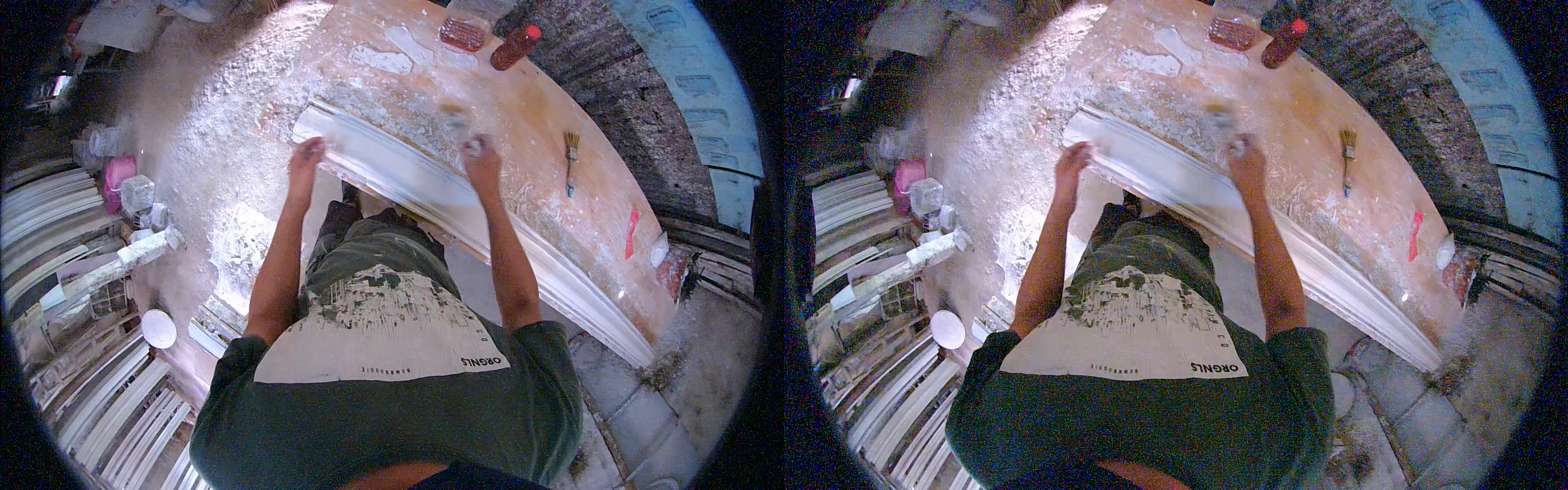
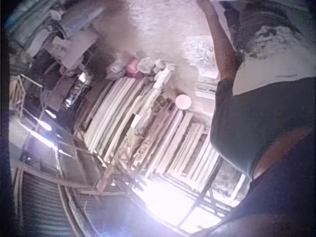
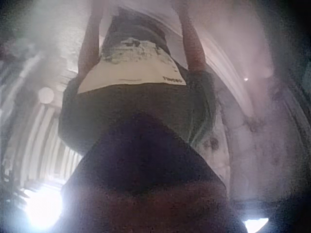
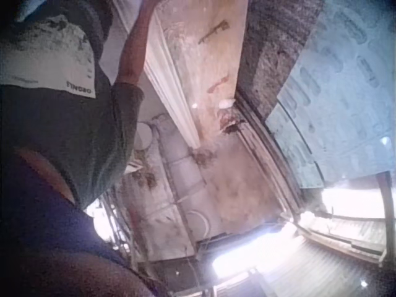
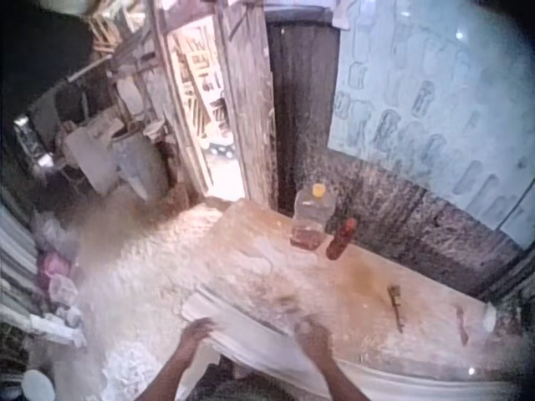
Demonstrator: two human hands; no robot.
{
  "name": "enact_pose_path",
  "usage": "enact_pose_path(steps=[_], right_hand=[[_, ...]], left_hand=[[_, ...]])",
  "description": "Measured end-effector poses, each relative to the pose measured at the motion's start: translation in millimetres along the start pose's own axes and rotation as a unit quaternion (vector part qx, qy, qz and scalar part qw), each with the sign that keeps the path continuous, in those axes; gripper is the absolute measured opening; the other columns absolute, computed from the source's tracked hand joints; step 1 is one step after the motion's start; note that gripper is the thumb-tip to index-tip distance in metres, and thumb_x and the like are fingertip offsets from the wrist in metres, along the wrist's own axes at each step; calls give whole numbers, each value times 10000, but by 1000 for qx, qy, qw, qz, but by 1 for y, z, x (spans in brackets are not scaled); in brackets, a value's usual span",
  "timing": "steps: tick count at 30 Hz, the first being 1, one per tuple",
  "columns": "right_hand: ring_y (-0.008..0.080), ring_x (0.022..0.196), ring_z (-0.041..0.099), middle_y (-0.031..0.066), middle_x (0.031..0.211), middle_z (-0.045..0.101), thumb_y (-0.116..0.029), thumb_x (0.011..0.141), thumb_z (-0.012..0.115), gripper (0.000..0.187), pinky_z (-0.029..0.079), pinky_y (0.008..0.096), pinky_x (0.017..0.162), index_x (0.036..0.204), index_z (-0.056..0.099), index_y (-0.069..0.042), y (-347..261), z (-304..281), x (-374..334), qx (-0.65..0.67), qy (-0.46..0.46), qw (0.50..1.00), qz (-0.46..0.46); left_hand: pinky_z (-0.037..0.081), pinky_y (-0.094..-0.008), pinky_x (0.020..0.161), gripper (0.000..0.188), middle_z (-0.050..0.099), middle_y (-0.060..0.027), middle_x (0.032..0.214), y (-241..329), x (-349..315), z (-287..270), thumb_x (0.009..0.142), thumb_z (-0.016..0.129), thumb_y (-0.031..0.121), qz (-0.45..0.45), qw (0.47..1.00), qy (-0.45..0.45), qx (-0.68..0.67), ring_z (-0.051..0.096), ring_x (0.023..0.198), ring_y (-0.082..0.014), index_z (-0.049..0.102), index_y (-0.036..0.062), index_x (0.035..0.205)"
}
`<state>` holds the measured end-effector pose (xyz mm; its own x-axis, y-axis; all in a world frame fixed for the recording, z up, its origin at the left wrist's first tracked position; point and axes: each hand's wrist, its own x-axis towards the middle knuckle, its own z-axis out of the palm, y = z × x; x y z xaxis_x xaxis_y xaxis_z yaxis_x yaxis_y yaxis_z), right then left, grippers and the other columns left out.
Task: The person paints a long white wooden molding with a brush, applying white paint along its length and edges. The person repeatedly repositions the molding and continues brushing different sections.
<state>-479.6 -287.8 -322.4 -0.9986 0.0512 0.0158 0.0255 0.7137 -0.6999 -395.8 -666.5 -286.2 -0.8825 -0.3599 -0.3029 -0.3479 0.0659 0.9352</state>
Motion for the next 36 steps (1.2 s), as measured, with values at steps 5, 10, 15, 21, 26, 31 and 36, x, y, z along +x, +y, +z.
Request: enact_pose_path(steps=[5,10,15,21,26,31,36], right_hand=[[355,962,627,187,1077,633,-268,844,670,412,494,424,877,1213,583,-106,-154,33,-28,173,-204,961,-76],[370,947,626,144,1175,572,-215,875,610,354,520,452,819,1225,581,-167,-155,36,-27,-13,-192,969,-154],[351,844,656,111,1137,593,-152,877,560,295,561,449,693,1170,593,-139,-125,10,-30,-206,-267,918,-208],[357,751,654,137,1026,608,-94,831,539,255,553,472,627,1076,610,-85,-169,63,7,-194,-297,885,-301],[362,806,639,149,1010,587,-166,898,504,225,524,471,713,1067,630,-85,-240,168,46,-182,-251,881,-358],[352,849,641,179,1056,626,-168,870,544,285,515,447,761,1100,648,-34,-208,148,28,-109,-264,929,-234],[331,900,646,192,993,667,-255,881,619,328,500,413,809,1092,674,-10,-114,88,-18,19,-239,969,65]], left_hand=[[465,-405,936,481,611,-78,1078,33,14,37,932,560,348,-174,914,-156,-331,573,1015,-217,488,64,1314],[516,-357,700,262,551,-21,837,23,51,-29,890,638,264,-154,932,-62,-322,559,771,-157,579,91,1078],[475,-311,677,325,535,-24,877,14,39,-96,865,667,275,-140,962,18,-233,536,806,-131,536,64,1074],[457,-269,623,400,534,-23,921,-15,24,-120,831,706,237,-166,960,48,-223,542,751,-121,509,50,1124],[435,-258,600,413,548,-18,956,6,25,-113,838,695,200,-150,963,1,-225,549,757,-117,480,55,1159],[419,-267,573,572,554,-60,1008,26,29,-121,832,696,169,-140,970,24,-199,568,769,-135,329,31,1248],[447,-289,607,645,543,-83,1073,6,29,-130,823,703,188,-161,969,32,-184,594,812,-162,278,42,1285]])
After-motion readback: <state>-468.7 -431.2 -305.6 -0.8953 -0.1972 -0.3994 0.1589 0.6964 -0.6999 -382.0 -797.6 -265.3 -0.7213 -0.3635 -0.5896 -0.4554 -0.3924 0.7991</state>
